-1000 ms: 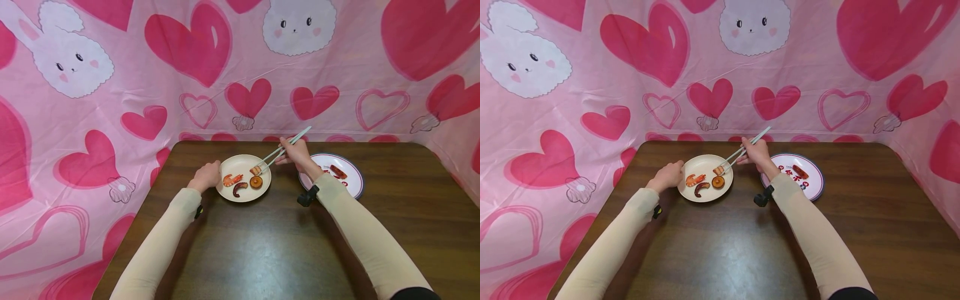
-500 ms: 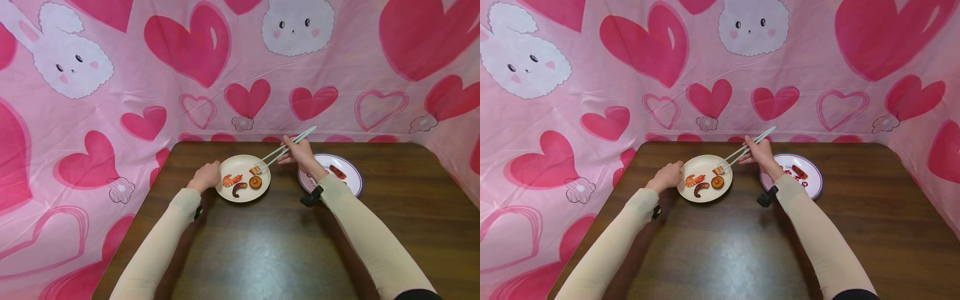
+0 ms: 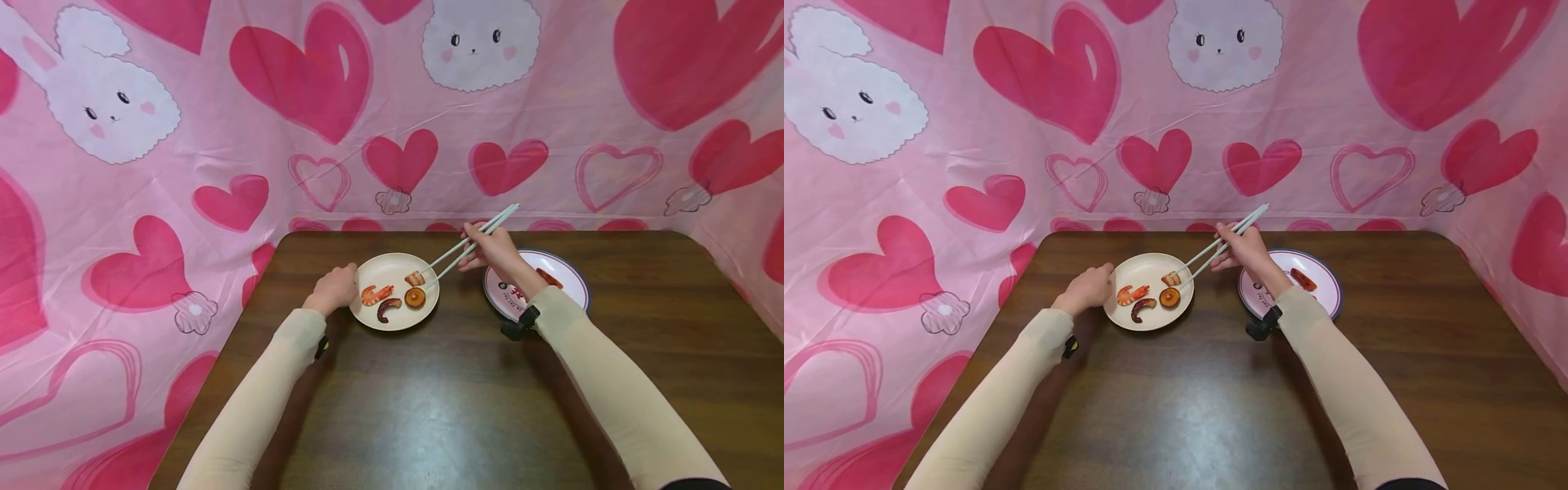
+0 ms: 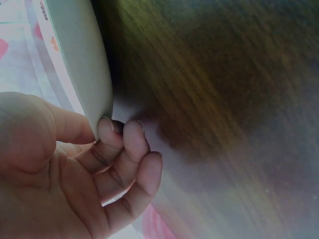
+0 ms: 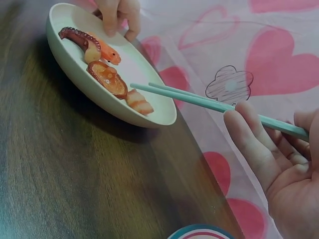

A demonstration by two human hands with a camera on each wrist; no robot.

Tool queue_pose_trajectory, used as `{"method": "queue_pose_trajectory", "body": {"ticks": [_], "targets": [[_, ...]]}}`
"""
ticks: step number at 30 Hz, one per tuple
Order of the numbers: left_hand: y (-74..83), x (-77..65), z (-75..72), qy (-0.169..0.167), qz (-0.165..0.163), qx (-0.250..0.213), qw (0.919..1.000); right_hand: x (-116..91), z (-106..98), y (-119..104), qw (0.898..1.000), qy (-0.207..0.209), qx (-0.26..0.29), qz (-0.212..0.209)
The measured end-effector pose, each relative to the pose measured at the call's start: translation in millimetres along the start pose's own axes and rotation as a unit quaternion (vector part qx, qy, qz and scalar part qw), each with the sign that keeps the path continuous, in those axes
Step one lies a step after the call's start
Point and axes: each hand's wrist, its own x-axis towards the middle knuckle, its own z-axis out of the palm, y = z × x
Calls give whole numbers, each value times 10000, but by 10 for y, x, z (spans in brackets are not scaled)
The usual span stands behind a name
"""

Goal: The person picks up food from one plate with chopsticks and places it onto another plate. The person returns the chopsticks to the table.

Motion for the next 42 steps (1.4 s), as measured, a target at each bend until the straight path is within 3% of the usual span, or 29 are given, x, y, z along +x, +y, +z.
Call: {"method": "queue_pose_trajectory", "body": {"ticks": [11,26,35,42], "targets": [[21,-23,-19,-45,1,-48,10000,-76,-89,-42,9997,-215,110,-29],[3,-12,-8,-110,-45,-146,9998,-224,-241,-192,9985,-392,-375,58],[4,-5,1,-27,-24,-105,9999,-299,-327,-221,9982,-558,-190,52],[-15,8,13,-51,-7,-120,9999,-393,-396,-280,9970,-515,-573,113]]}}
